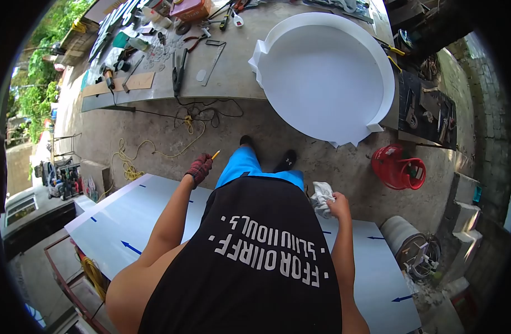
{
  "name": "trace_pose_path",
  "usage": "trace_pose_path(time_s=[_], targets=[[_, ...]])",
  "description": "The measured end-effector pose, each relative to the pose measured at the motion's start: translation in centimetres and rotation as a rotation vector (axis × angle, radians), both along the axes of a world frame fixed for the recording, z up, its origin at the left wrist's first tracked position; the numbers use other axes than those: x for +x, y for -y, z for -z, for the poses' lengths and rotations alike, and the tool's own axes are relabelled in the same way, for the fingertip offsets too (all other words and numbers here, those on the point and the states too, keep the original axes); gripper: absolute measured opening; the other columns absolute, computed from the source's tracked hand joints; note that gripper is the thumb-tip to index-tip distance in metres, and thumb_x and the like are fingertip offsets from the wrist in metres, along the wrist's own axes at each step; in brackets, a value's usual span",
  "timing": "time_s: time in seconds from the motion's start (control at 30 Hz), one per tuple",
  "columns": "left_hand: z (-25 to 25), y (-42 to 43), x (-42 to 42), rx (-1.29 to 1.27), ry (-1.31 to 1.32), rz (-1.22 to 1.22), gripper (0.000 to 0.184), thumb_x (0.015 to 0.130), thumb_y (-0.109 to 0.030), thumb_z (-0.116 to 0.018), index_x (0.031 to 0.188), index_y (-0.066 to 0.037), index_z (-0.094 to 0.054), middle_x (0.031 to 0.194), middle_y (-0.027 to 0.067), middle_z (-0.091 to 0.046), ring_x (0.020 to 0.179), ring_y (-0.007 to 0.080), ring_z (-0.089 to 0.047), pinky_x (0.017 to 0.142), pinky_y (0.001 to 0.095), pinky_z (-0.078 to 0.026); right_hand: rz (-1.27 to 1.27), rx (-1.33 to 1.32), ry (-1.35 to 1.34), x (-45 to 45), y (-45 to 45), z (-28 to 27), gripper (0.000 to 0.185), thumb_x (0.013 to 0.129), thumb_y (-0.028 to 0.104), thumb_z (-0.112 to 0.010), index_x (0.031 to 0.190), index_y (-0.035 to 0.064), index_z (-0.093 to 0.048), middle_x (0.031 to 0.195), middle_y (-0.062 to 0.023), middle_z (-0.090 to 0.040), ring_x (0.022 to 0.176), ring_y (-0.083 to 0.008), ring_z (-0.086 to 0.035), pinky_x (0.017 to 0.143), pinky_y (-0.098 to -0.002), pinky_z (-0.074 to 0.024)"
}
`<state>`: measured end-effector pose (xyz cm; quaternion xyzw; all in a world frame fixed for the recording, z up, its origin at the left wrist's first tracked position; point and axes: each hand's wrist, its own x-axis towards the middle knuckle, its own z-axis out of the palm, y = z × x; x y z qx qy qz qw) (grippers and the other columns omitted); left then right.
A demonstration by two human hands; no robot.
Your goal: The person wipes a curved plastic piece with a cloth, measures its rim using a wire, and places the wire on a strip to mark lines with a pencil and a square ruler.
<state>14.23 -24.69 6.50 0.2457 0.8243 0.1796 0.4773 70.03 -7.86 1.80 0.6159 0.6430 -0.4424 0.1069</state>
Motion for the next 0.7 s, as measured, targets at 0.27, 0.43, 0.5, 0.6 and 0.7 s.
trace_pose_path(time_s=[0.27,0.43,0.5,0.6,0.7], targets=[[5.2,8.8,-2.8,-0.031,-0.048,-0.240,0.030,0.098,-0.026,-0.052,0.125,-0.012,-0.054,0.089,0.0042,-0.060,0.072,0.0147,-0.053,0.068,0.0325,-0.047,-0.238,0.281,-0.505,-25.7,-9.0,-11.8,0.032,0.084,0.014,-0.068,0.111,-0.0025,-0.063,0.096,-0.0192,-0.070,0.091,-0.0276,-0.070,0.081,-0.0354,-0.0518],[13.8,15.6,-7.8,-0.031,0.313,-0.696,0.032,0.094,-0.022,-0.054,0.126,-0.015,-0.055,0.081,0.0014,-0.058,0.058,0.0101,-0.048,0.054,0.0271,-0.042,-0.199,0.401,-0.564,-40.6,-14.6,-17.5,0.034,0.086,0.016,-0.067,0.114,-0.0016,-0.063,0.098,-0.0210,-0.070,0.086,-0.0328,-0.069,0.080,-0.0370,-0.0520],[13.1,15.6,-9.0,0.004,0.228,-0.688,0.033,0.094,-0.022,-0.055,0.126,-0.015,-0.055,0.080,0.0014,-0.058,0.058,0.0101,-0.048,0.054,0.0267,-0.041,-0.162,0.537,-0.590,-45.8,-17.1,-18.1,0.036,0.087,0.016,-0.068,0.116,-0.0033,-0.064,0.095,-0.0203,-0.071,0.086,-0.0342,-0.069,0.081,-0.0375,-0.0523],[17.8,16.1,-12.2,0.004,0.012,-0.600,0.035,0.092,-0.015,-0.053,0.127,-0.011,-0.056,0.088,0.0067,-0.061,0.072,0.0163,-0.055,0.067,0.0313,-0.045,-0.176,0.717,-0.483,-51.2,-20.9,-17.0,0.046,0.088,0.022,-0.069,0.127,-0.0003,-0.059,0.117,-0.0209,-0.064,0.107,-0.0356,-0.063,0.093,-0.0407,-0.0487],[16.6,13.7,-16.1,0.088,-0.187,-0.563,0.035,0.092,-0.008,-0.050,0.127,-0.008,-0.057,0.099,0.0125,-0.064,0.088,0.0236,-0.062,0.082,0.0366,-0.050,-0.176,0.782,-0.402,-54.3,-20.4,-17.7,0.052,0.089,0.025,-0.069,0.134,0.0040,-0.055,0.135,-0.0204,-0.051,0.124,-0.0385,-0.051,0.103,-0.0434,-0.0433]])
